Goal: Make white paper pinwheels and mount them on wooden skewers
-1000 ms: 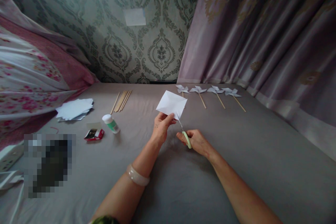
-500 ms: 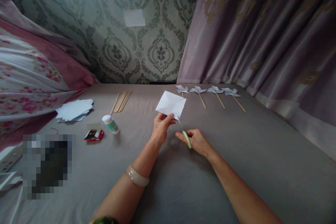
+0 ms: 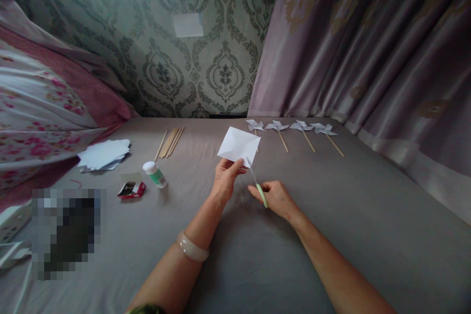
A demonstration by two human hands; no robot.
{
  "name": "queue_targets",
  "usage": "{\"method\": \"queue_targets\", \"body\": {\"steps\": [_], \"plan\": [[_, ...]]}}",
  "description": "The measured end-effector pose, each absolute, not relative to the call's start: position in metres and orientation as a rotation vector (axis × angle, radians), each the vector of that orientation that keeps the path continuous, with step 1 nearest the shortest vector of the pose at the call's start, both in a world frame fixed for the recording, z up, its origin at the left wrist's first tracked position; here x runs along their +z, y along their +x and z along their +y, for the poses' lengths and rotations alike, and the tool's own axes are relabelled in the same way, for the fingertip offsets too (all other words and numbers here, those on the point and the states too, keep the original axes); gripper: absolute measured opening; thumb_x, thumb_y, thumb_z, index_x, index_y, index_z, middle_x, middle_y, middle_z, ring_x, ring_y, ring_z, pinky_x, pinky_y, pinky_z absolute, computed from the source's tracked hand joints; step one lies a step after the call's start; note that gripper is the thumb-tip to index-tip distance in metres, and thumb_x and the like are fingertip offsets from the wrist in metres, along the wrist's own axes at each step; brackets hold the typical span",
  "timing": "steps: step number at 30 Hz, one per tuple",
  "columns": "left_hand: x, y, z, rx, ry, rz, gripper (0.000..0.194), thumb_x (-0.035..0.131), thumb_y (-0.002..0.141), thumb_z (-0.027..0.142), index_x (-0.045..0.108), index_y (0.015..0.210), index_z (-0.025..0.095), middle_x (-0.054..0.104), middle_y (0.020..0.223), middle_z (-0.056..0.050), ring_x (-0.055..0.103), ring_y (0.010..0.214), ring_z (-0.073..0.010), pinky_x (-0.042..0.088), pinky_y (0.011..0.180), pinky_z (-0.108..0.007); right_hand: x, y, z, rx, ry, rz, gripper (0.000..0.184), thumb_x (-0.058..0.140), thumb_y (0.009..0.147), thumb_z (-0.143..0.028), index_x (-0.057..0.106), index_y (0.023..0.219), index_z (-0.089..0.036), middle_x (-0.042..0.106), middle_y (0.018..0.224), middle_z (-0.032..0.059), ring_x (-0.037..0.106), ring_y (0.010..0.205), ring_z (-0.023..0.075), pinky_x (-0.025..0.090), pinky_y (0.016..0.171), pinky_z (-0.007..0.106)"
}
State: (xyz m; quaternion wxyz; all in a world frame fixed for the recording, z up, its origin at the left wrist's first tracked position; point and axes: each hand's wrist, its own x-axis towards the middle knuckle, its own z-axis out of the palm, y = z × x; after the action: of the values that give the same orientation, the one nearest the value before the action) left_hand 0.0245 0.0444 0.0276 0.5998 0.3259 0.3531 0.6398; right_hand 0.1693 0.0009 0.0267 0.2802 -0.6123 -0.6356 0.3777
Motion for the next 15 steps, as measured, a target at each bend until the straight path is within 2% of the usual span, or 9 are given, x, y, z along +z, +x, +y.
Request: {"method": "queue_targets", "body": {"steps": [15], "plan": [[0.0258,0.0294,0.0418,1.436,0.799,0.772,0.031,0.080,0.059,0.027,0.066,0.083,0.015,0.067,0.074,-0.001,0.060,0.058,-0.0102,0.046,0.056,-0.024,0.0270,0.1697,0.0008,1.021,-1.591,-1.640,0.048,0.062,0.066,-0.058,0.045,0.046,-0.018,0.037,0.048,-0.0043,0.033,0.049,0.0094,0.025,0.047,0.024]]}}
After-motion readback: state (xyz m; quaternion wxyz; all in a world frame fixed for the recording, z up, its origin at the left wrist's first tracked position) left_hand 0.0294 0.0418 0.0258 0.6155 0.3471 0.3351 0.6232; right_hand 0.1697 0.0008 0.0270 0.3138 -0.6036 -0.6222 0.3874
